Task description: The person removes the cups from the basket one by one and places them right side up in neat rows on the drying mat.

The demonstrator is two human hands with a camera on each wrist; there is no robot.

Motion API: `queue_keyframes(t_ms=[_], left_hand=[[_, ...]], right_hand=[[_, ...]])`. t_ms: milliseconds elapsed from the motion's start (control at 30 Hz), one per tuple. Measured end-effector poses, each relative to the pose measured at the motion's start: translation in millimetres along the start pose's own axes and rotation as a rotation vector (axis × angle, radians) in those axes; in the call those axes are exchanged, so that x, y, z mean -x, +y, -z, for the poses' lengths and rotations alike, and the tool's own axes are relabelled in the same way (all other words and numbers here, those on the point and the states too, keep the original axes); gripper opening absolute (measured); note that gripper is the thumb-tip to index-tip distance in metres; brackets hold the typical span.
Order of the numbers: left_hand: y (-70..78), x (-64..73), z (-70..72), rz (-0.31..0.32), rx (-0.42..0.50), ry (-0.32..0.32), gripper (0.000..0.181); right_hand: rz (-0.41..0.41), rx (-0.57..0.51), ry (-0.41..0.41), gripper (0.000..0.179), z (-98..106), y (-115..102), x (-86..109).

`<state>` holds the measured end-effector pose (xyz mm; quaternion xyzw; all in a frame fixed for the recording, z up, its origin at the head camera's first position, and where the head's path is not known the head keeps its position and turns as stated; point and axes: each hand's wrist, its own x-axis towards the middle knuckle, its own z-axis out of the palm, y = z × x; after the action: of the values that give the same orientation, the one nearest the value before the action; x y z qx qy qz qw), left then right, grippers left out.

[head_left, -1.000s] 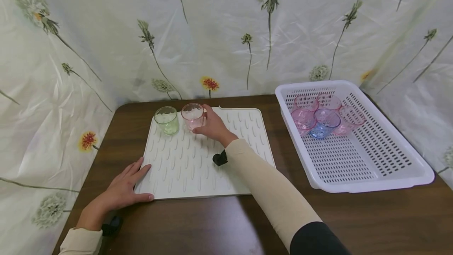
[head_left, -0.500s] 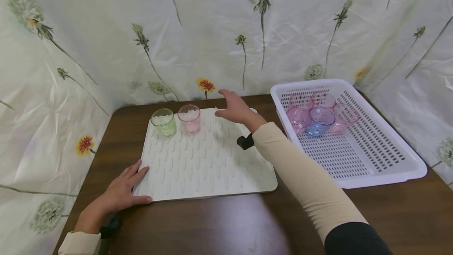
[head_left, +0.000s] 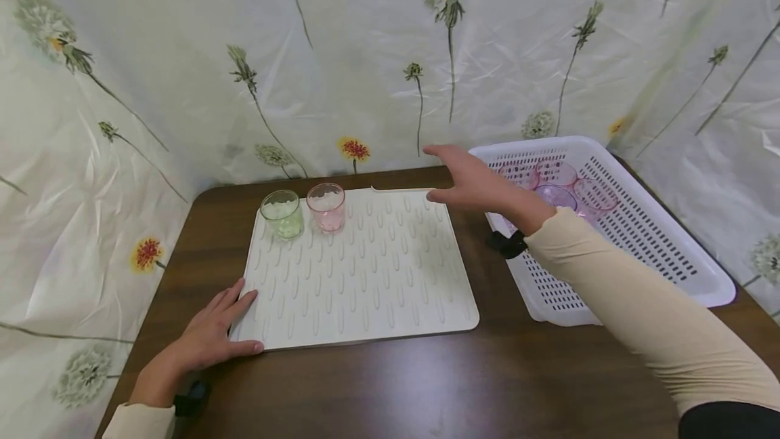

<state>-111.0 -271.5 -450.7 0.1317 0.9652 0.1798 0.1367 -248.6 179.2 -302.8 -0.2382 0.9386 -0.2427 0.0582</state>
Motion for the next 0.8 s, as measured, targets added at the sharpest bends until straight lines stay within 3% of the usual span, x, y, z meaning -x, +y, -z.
queue_keyframes(t_ms=[233, 467, 800], left_hand=[[-0.1, -0.3, 1.0, -0.001, 0.004, 0.001, 0.097], [-0.9, 0.8, -2.0, 0.008, 0.018, -0.003, 0.098], [-3.2, -0.3, -1.6, 0.011, 0.020, 0.002, 0.099]], right_hand=[[-0.051, -0.005, 0.053, 0.077, 22.4, 36.9, 34.1], [-0.126, -0.036, 0.079, 0.077, 31.5, 73.1, 68.9], [-0.242, 0.000, 0.074, 0.077, 37.0, 122.4, 94.3]])
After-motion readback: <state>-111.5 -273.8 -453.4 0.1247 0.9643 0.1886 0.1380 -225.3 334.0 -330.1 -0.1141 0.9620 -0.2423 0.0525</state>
